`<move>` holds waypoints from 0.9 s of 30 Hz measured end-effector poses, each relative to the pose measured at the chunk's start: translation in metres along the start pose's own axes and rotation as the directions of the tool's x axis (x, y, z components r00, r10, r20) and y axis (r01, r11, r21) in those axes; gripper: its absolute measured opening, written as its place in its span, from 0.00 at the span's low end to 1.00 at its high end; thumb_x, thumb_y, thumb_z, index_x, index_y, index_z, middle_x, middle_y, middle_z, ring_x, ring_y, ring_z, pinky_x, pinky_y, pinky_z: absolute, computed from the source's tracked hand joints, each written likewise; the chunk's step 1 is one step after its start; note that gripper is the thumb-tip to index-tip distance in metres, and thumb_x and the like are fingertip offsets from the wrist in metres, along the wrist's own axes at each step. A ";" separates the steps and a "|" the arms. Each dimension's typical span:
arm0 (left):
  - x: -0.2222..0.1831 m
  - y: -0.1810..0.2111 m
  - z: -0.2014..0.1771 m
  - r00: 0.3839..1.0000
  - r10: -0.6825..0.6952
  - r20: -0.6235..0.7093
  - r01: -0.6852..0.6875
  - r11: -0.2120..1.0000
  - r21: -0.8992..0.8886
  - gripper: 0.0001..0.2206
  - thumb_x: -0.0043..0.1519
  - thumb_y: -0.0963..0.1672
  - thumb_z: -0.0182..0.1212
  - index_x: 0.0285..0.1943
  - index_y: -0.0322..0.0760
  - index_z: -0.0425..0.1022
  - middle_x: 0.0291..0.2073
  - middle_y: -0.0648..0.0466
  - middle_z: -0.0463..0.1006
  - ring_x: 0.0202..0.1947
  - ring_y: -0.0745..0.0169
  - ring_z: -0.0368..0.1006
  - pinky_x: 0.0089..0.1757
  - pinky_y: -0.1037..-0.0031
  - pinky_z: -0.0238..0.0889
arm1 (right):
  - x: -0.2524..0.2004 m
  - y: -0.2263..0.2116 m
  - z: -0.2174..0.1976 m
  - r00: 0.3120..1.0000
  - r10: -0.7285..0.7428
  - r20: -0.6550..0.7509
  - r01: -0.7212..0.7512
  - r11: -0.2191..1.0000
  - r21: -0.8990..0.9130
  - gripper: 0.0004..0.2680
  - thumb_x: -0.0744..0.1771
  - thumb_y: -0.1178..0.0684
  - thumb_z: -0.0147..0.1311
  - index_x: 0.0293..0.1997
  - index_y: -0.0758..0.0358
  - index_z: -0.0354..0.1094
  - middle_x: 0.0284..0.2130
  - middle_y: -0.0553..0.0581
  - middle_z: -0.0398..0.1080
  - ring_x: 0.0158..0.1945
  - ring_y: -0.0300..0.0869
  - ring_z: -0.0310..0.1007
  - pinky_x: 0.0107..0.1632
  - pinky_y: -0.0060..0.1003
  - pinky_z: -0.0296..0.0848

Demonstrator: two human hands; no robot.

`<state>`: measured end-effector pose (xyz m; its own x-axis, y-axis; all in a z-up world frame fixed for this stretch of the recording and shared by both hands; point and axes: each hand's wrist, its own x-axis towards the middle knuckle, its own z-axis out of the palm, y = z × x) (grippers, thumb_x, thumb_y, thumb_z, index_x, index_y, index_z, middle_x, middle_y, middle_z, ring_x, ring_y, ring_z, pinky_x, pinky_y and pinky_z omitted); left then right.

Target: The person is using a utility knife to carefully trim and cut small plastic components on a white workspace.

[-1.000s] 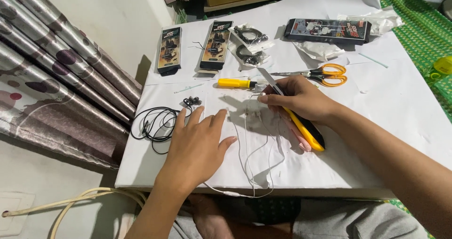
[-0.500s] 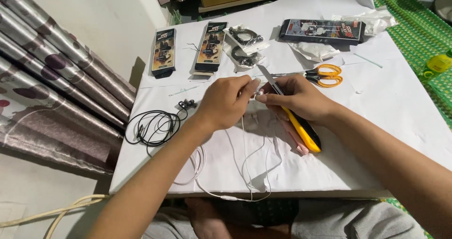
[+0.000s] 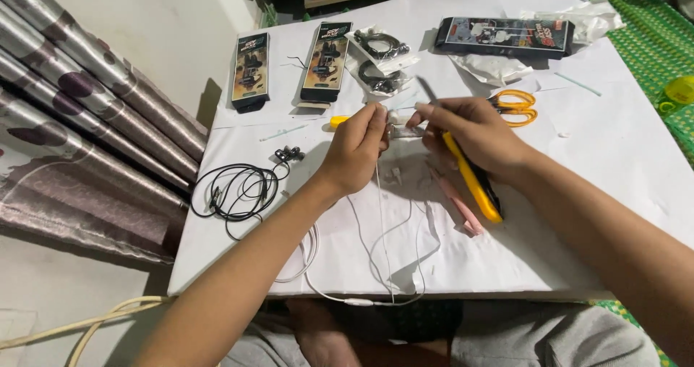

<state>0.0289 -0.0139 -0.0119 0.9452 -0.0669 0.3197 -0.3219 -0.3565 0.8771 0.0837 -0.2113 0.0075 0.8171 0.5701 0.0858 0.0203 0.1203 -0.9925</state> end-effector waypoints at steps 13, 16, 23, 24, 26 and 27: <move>-0.016 0.016 0.007 0.991 0.135 0.019 -0.136 0.982 0.131 0.12 0.73 0.49 0.33 0.49 0.42 0.63 0.22 0.57 0.66 0.23 0.67 0.66 0.35 0.74 0.65 | -0.037 -0.034 -0.025 0.934 -0.355 0.038 0.254 0.587 -0.769 0.07 0.68 0.53 0.59 0.43 0.68 0.73 0.22 0.60 0.76 0.22 0.53 0.73 0.34 0.44 0.70; -0.018 0.020 0.007 0.985 0.172 0.029 -0.173 0.946 0.276 0.12 0.72 0.48 0.34 0.52 0.40 0.63 0.24 0.50 0.70 0.24 0.58 0.72 0.36 0.70 0.70 | -0.045 -0.016 -0.045 0.924 -0.365 0.118 0.262 0.375 -0.889 0.15 0.65 0.56 0.60 0.56 0.65 0.66 0.35 0.69 0.78 0.37 0.68 0.77 0.41 0.62 0.73; -0.030 0.045 0.010 0.970 0.242 -0.008 -0.212 0.863 0.459 0.10 0.73 0.48 0.42 0.48 0.42 0.67 0.24 0.50 0.75 0.25 0.54 0.77 0.35 0.67 0.74 | -0.065 -0.018 -0.039 0.956 -0.288 0.054 0.168 0.387 -0.907 0.14 0.65 0.59 0.59 0.58 0.65 0.70 0.40 0.67 0.78 0.35 0.58 0.80 0.36 0.49 0.80; -0.033 0.049 0.011 0.971 0.236 -0.032 -0.199 0.876 0.440 0.10 0.72 0.48 0.43 0.46 0.43 0.68 0.24 0.52 0.76 0.25 0.55 0.77 0.35 0.68 0.74 | -0.067 -0.021 -0.036 0.954 -0.295 0.060 0.183 0.412 -0.893 0.14 0.65 0.61 0.59 0.56 0.67 0.70 0.40 0.69 0.78 0.33 0.59 0.80 0.34 0.49 0.79; -0.039 0.048 0.017 0.973 0.218 -0.074 -0.171 0.900 0.402 0.10 0.72 0.48 0.45 0.45 0.43 0.69 0.24 0.52 0.76 0.26 0.56 0.77 0.35 0.68 0.74 | -0.062 -0.017 -0.042 0.938 -0.339 0.075 0.239 0.473 -0.848 0.12 0.66 0.61 0.58 0.55 0.68 0.71 0.39 0.68 0.78 0.29 0.55 0.79 0.32 0.46 0.78; -0.043 0.048 0.019 0.974 0.194 -0.115 -0.142 0.923 0.357 0.09 0.72 0.48 0.46 0.44 0.43 0.70 0.25 0.52 0.77 0.26 0.56 0.77 0.36 0.68 0.74 | -0.059 -0.014 -0.045 0.922 -0.379 0.084 0.290 0.528 -0.798 0.10 0.67 0.62 0.57 0.54 0.70 0.71 0.37 0.68 0.77 0.26 0.52 0.78 0.29 0.42 0.77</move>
<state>-0.0258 -0.0462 0.0097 0.8519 -0.0273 0.5230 -0.4117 -0.6520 0.6367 0.0608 -0.2829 0.0129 0.6969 0.5483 0.4623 0.7075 -0.4201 -0.5683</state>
